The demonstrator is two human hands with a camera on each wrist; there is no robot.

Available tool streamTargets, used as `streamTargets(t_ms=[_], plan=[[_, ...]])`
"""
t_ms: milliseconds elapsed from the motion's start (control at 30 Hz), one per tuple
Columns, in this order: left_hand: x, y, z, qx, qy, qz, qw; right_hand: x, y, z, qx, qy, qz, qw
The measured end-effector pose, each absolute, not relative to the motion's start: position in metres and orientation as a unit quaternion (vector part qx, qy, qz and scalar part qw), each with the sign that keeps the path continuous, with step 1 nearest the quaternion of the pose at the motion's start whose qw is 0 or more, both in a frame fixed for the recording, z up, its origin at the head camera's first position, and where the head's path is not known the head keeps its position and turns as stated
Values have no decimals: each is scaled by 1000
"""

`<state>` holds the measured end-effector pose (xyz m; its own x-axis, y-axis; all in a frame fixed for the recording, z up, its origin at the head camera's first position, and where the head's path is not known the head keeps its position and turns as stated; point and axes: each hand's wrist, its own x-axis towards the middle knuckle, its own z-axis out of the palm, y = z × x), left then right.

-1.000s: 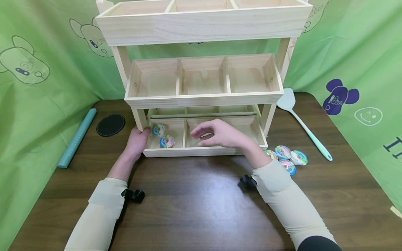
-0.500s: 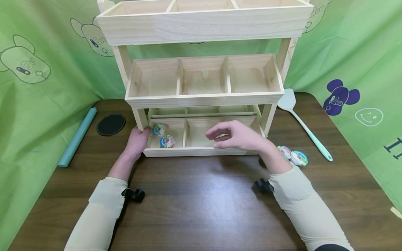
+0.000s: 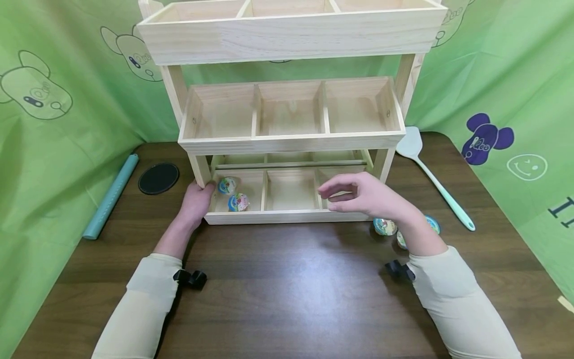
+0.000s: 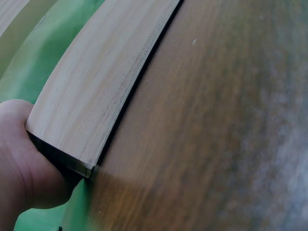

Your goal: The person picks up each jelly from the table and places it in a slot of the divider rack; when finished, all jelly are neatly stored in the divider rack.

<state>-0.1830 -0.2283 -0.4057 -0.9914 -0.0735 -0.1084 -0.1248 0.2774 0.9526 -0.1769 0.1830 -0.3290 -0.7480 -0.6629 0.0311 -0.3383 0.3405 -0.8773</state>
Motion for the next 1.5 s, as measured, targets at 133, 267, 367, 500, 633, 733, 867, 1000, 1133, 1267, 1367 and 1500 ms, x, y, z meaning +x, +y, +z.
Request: streamTargets(t_ms=[133, 267, 367, 500, 633, 733, 867, 1000, 1133, 1267, 1367, 1500], plan=[[-182, -229, -405, -62, 798, 599, 20, -176, 196, -327, -296, 812, -478, 158], [-182, -229, -405, -61, 799, 598, 20, -174, 209, -327, -282, 822, -473, 147], [-182, -229, -405, -61, 800, 596, 19, -173, 217, -327, -274, 830, -466, 139], [-181, -229, -404, -60, 799, 598, 18, -174, 225, -327, -267, 831, -468, 135], [-181, -228, -405, -56, 796, 602, 17, -173, 235, -326, -256, 836, -467, 128], [-182, -227, -406, -54, 796, 602, 15, -172, 244, -326, -245, 847, -456, 119], [-183, -227, -406, -52, 798, 600, 14, -170, 253, -328, -236, 858, -443, 107], [-184, -228, -407, -52, 800, 598, 12, -170, 259, -330, -233, 856, -449, 101], [-184, -228, -408, -52, 796, 602, 14, -168, 266, -332, -227, 856, -453, 103], [-184, -228, -408, -49, 795, 605, 14, -166, 272, -335, -211, 861, -451, 103], [-184, -228, -408, -48, 797, 601, 16, -164, 277, -335, -210, 865, -445, 95], [-184, -229, -408, -50, 800, 597, 16, -162, 284, -336, -216, 873, -429, 78]])
